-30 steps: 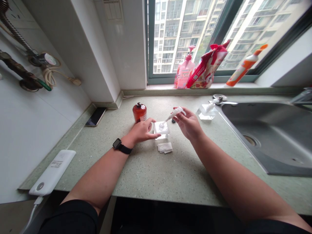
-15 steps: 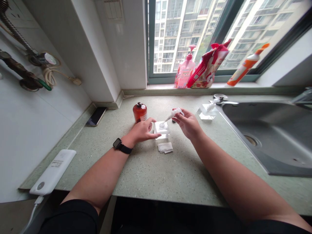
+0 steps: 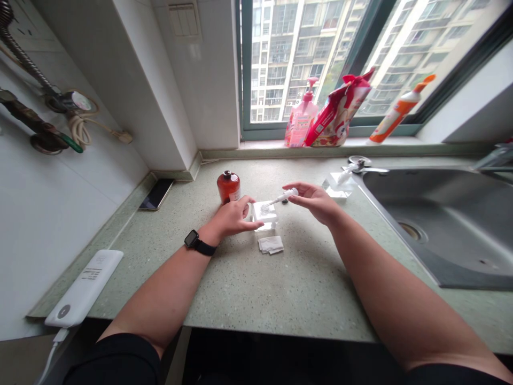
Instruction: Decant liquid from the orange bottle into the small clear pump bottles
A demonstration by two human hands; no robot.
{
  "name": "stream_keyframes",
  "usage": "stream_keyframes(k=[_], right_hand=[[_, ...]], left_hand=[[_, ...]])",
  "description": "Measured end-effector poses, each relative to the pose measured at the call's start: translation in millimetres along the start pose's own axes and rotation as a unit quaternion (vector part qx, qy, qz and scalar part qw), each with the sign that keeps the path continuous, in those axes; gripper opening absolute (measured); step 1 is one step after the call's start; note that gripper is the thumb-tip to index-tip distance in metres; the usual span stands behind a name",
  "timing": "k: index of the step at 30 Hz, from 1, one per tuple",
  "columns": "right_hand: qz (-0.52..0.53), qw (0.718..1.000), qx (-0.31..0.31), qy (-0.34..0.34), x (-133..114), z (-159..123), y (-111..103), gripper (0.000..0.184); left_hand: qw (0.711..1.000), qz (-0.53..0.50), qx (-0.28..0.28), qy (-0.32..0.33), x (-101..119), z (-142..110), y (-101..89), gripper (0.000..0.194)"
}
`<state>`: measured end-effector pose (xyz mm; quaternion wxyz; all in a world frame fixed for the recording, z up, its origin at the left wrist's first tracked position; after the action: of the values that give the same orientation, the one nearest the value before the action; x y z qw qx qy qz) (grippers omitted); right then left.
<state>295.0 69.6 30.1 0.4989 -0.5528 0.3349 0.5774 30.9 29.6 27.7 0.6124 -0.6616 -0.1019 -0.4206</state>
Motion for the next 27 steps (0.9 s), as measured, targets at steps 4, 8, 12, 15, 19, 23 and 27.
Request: stream_keyframes(k=[4, 8, 12, 15, 19, 23, 27], right_hand=[[-0.069, 0.997, -0.033, 0.023, -1.8, -2.3, -11.4, 0.051], [-0.129, 0.988, -0.072, 0.045, -0.7, -4.7, -24.3, 0.052], [-0.108, 0.992, -0.021, 0.054, 9.9, -2.7, -46.8, 0.059], [-0.126, 0.99, 0.031, 0.051, 24.6, 1.4, -66.3, 0.06], [-0.218, 0.973, 0.056, 0.054, 43.9, 5.5, -85.5, 0.046], [-0.292, 0.953, 0.047, 0.059, 54.3, 6.7, -92.5, 0.034], [-0.317, 0.945, 0.044, 0.063, 58.3, 6.9, -94.1, 0.028]], left_hand=[[1.0, -0.003, 0.0, 0.0, 1.8, -0.6, -0.5, 0.068], [1.0, -0.002, 0.0, 0.004, 2.5, -0.9, -0.6, 0.067], [1.0, 0.003, -0.002, 0.004, 0.8, -0.5, 0.1, 0.067], [1.0, 0.004, 0.0, 0.007, -1.4, 0.2, 0.9, 0.068], [1.0, 0.002, -0.001, 0.012, -2.9, 1.3, 1.4, 0.068], [1.0, -0.001, -0.005, 0.011, -2.9, 1.8, 1.1, 0.068], [1.0, 0.001, -0.005, 0.008, -3.0, 2.0, 0.8, 0.069]])
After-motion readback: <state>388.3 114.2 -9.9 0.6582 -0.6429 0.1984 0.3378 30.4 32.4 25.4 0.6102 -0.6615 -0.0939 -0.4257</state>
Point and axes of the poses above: each hand's wrist, its own z-axis towards the middle knuckle, its own y-axis out of the palm, x = y × z, the point moved 4 cm from there along z, towards the middle knuckle, and after that the axes turned 4 degrees about -z, right-handed, at the moved point
